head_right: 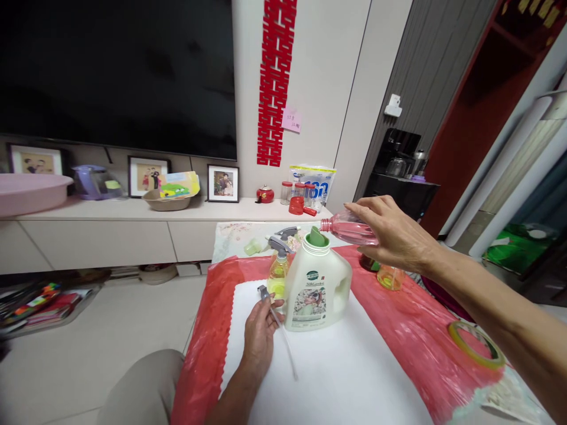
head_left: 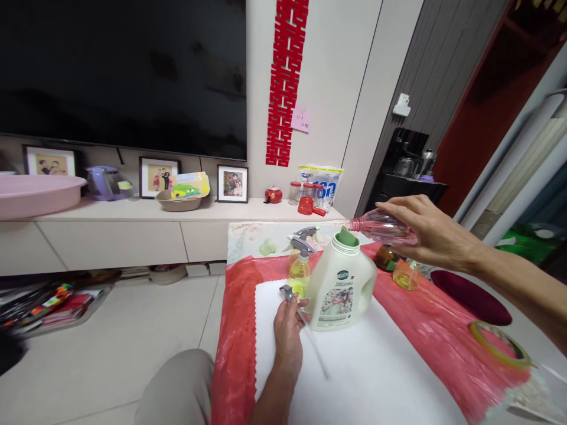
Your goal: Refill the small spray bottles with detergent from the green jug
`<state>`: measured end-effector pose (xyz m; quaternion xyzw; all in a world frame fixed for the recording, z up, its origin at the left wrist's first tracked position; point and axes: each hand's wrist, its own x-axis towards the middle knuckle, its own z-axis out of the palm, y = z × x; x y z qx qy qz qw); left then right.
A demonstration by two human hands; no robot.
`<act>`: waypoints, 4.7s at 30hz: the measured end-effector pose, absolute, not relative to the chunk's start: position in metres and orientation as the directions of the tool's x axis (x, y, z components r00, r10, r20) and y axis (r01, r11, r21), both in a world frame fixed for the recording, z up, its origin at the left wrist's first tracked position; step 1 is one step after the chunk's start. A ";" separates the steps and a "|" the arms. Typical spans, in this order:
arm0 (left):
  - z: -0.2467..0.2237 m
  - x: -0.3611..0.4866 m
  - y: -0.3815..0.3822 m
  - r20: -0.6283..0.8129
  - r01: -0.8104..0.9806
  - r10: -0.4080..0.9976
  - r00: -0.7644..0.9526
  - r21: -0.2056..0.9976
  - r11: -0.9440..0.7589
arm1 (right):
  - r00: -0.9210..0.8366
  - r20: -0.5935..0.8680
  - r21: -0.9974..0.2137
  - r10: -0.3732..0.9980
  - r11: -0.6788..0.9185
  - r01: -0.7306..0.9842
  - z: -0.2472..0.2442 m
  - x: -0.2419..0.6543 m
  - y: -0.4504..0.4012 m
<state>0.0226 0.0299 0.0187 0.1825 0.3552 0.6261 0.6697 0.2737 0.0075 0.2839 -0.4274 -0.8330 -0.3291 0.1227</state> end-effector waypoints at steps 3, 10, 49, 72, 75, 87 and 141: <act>0.018 0.022 0.029 -0.249 -0.706 0.968 -0.032 0.691 0.154 | -0.596 0.488 0.429 0.638 0.419 0.800 0.284 0.274 0.008; 0.018 0.022 0.030 -0.242 -0.704 0.970 -0.033 0.695 0.149 | -0.583 0.487 0.410 0.650 0.419 0.810 0.284 0.274 0.008; 0.019 0.021 0.030 -0.285 -0.760 0.958 -0.018 0.627 0.172 | -0.643 0.447 0.523 0.622 0.402 0.752 0.295 0.269 0.005; 0.017 0.021 0.030 -0.276 -0.784 0.961 -0.005 0.598 0.168 | -0.603 0.431 0.513 0.672 0.367 0.776 0.297 0.267 0.004; 0.018 0.021 0.029 -0.284 -0.785 0.959 -0.003 0.594 0.174 | -0.614 0.429 0.528 0.662 0.368 0.766 0.297 0.268 0.005; 0.022 0.020 0.029 -0.298 -0.789 0.955 0.002 0.586 0.184 | -0.642 0.418 0.572 0.643 0.362 0.736 0.301 0.269 0.005; 0.023 0.019 0.030 -0.341 -0.813 0.939 0.033 0.537 0.224 | -0.679 0.375 0.685 0.632 0.305 0.662 0.307 0.259 0.011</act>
